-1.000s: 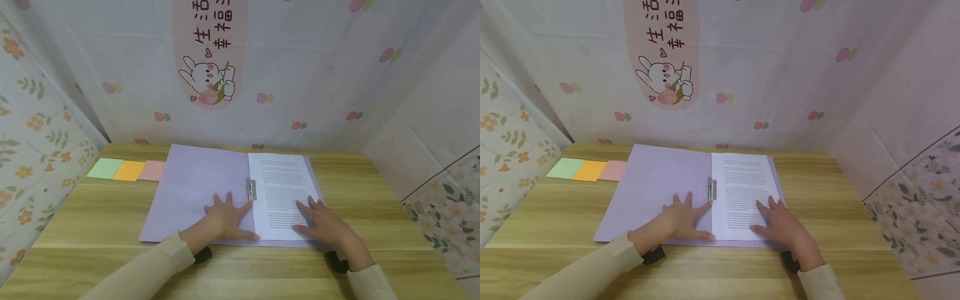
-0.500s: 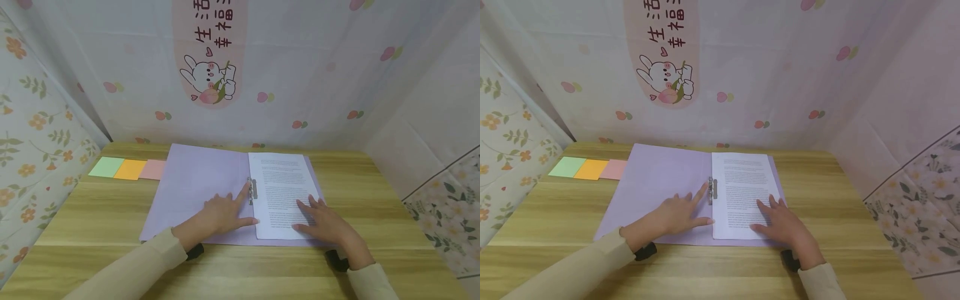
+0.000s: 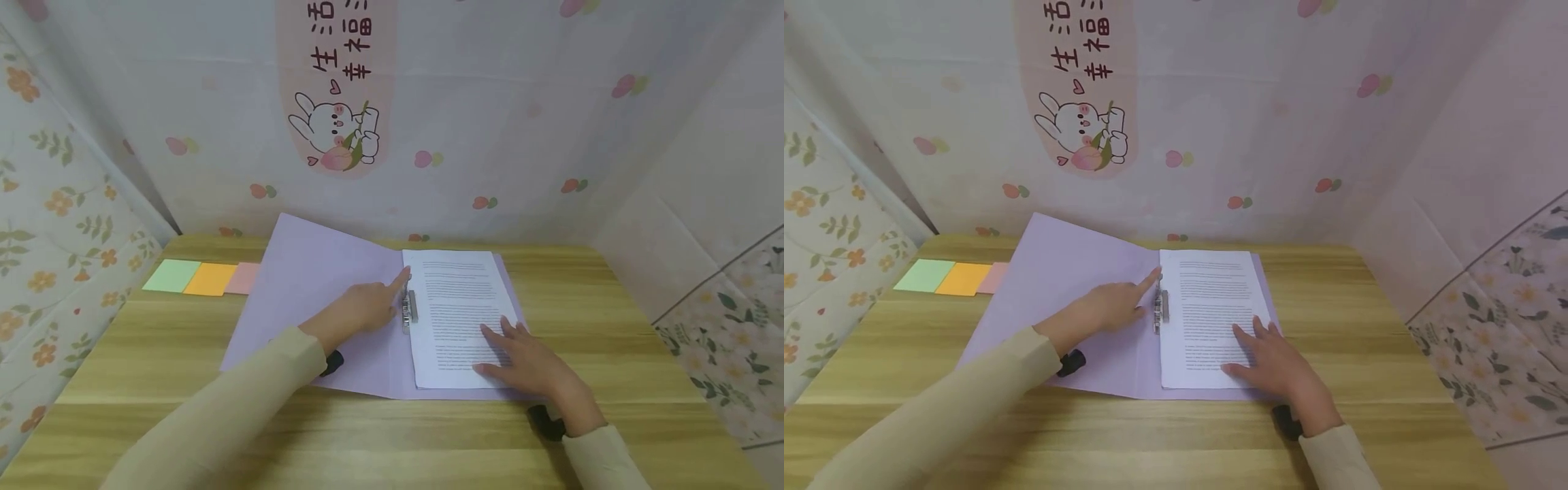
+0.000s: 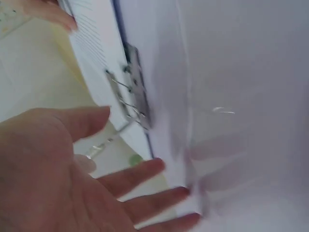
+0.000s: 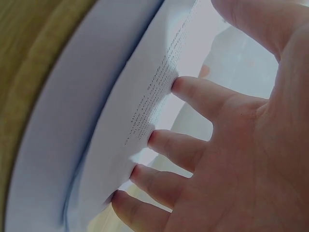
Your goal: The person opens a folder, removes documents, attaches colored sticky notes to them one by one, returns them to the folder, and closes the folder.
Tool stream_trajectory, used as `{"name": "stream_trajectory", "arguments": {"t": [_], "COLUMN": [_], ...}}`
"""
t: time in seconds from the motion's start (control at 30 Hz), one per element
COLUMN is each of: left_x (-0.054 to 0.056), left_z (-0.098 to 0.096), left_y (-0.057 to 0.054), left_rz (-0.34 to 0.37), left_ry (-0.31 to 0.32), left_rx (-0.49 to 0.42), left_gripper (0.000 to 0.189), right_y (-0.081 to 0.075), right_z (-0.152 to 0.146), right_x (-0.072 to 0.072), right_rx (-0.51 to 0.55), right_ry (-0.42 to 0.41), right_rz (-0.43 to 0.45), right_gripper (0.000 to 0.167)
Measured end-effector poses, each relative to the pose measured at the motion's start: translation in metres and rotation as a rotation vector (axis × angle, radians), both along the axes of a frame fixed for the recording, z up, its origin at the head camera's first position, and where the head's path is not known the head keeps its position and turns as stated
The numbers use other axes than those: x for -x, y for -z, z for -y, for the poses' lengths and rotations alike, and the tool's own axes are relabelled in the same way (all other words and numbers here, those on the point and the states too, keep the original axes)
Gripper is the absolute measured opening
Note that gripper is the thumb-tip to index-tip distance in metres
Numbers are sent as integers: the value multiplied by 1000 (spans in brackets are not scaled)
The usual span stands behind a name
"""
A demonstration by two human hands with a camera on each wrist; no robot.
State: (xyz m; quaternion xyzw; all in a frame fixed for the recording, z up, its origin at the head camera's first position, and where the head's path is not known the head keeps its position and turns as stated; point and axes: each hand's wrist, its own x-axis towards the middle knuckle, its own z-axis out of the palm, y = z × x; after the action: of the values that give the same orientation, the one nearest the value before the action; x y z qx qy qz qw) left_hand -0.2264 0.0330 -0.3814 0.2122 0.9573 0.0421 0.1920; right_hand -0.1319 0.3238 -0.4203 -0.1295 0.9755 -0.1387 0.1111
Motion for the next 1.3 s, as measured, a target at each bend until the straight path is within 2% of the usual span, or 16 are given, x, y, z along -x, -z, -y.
{"name": "stream_trajectory", "arguments": {"t": [0.17,0.33,0.53,0.67,0.77,0.93,1.03,1.13,1.3], "left_x": [20,34,40,40,40,33,21,8,-11], "left_z": [0,0,-1,-3,-4,2,4,5,7], "left_y": [8,22,41,44,44,41,38,34,27], "left_rz": [-18,-13,24,25,10,-20,-36,-38,-1], "left_ry": [8,2,-17,-25,-8,20,26,24,10], "left_rx": [-50,-85,-107,-110,-95,-23,13,47,91], "left_gripper": [76,73,73,73,71,68,70,74,84], "right_y": [0,1,3,3,3,3,2,-2,-8], "right_z": [0,0,1,0,-1,1,1,1,-2], "right_x": [0,-1,-3,-2,-1,0,1,5,15], "right_rx": [14,27,15,7,9,13,7,51,133], "right_ry": [-12,-21,-19,-17,-16,4,19,55,166], "right_rz": [-21,-40,-32,-38,-50,-29,-6,29,35], "right_gripper": [81,80,81,81,80,83,88,90,84]}}
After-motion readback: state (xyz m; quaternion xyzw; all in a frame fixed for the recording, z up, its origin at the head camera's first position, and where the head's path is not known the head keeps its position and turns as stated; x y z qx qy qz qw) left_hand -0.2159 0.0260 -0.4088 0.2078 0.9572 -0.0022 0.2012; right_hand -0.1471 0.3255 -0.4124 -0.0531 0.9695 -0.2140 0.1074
